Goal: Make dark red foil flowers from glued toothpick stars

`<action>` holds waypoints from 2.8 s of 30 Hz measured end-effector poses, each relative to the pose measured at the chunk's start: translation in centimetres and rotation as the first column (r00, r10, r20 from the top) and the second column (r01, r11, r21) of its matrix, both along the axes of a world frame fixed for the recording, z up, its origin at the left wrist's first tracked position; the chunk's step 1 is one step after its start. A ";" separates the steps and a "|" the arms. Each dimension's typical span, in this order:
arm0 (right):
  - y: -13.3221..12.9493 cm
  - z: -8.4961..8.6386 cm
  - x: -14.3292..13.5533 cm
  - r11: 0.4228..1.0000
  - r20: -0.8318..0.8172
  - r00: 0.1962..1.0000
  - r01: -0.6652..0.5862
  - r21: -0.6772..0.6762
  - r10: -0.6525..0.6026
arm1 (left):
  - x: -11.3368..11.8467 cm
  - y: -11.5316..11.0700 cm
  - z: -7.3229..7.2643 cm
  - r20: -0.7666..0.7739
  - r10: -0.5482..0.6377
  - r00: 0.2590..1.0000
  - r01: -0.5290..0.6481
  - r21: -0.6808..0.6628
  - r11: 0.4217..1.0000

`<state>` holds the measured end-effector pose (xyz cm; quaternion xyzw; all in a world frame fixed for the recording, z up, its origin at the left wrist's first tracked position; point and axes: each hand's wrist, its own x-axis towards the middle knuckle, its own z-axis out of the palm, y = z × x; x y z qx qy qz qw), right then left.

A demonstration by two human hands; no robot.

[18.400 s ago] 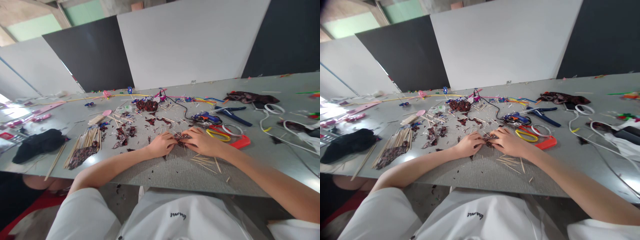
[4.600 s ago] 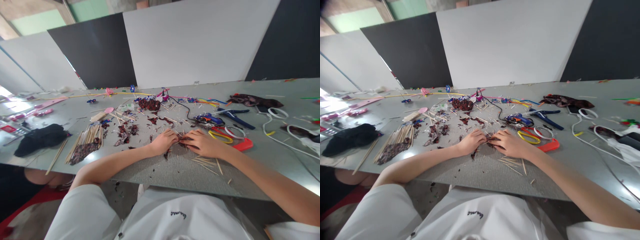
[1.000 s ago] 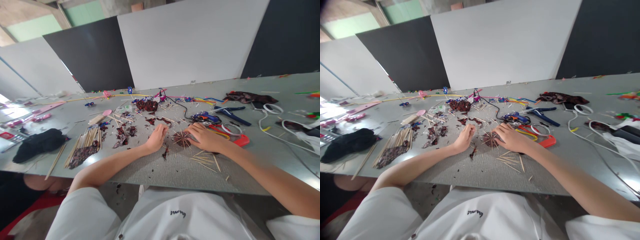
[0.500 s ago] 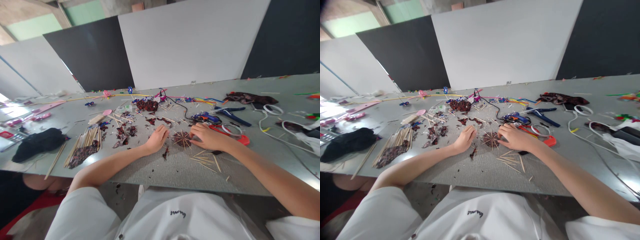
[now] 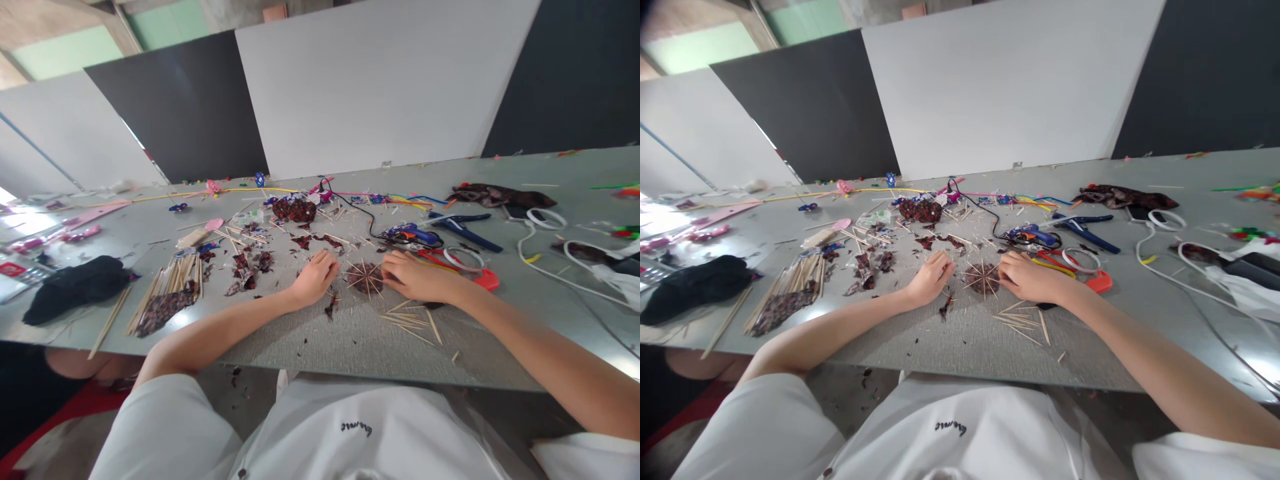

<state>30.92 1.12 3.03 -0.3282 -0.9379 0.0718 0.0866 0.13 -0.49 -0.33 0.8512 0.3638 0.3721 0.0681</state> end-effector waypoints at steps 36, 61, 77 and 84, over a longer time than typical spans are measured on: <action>-0.4 0.6 -0.3 0.999 0.017 1.000 0.008 0.044 -0.008 | -0.1 0.0 -0.3 0.008 -0.052 0.999 0.052 0.029 0.998; 0.7 -3.4 -1.9 0.914 -0.180 0.896 0.402 -0.055 -0.405 | 0.0 -0.5 0.1 0.024 -0.054 0.998 0.051 0.105 0.993; 0.3 -3.5 -2.2 0.903 -0.116 0.896 0.420 -0.090 -0.428 | -0.1 -0.4 -0.1 0.022 -0.073 0.997 0.070 0.109 0.992; 0.3 -3.5 -2.4 0.912 -0.169 0.897 0.394 -0.113 -0.408 | -0.2 0.0 -0.5 0.020 -0.078 0.997 0.075 0.113 0.991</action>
